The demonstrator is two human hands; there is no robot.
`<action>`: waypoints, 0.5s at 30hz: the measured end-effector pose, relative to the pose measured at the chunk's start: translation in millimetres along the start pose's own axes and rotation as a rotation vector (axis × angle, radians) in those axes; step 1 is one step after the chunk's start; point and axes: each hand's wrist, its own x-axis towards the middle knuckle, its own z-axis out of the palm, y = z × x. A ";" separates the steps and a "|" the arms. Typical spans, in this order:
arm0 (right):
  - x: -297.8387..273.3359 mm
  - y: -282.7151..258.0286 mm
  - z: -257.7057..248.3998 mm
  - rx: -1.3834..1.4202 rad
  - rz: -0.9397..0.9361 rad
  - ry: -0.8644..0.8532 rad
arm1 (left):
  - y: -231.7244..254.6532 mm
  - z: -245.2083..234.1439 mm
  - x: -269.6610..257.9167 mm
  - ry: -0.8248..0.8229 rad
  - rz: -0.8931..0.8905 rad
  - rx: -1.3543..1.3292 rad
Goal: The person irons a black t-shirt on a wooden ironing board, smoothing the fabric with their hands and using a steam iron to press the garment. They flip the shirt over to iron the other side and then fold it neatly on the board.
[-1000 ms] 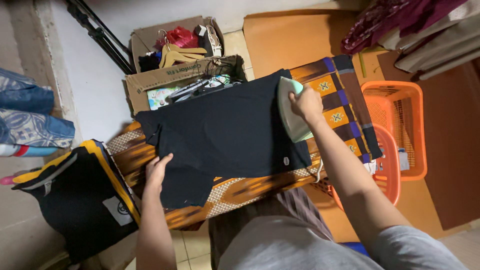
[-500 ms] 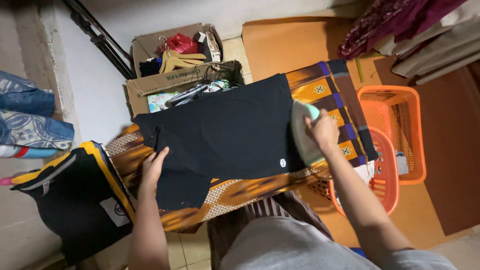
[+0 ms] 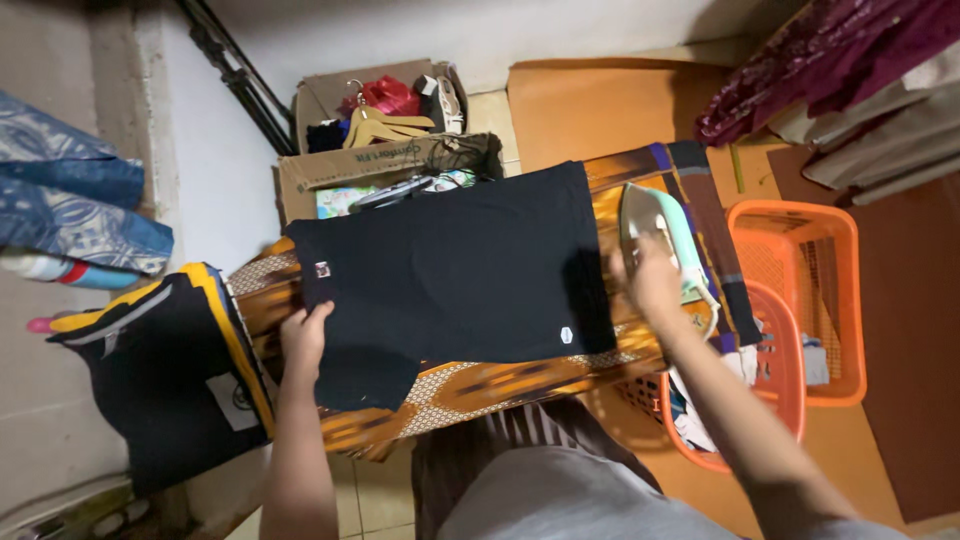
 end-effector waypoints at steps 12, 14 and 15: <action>-14.3 34.2 72.8 -0.321 0.143 -0.312 | -48.9 -37.1 -41.5 0.074 0.061 0.209; 0.7 50.7 82.1 -0.072 0.077 -0.258 | -31.5 -33.0 -47.2 0.105 0.141 0.186; 11.5 56.6 84.0 0.168 0.046 -0.210 | -22.3 -32.8 -49.2 0.120 0.179 0.176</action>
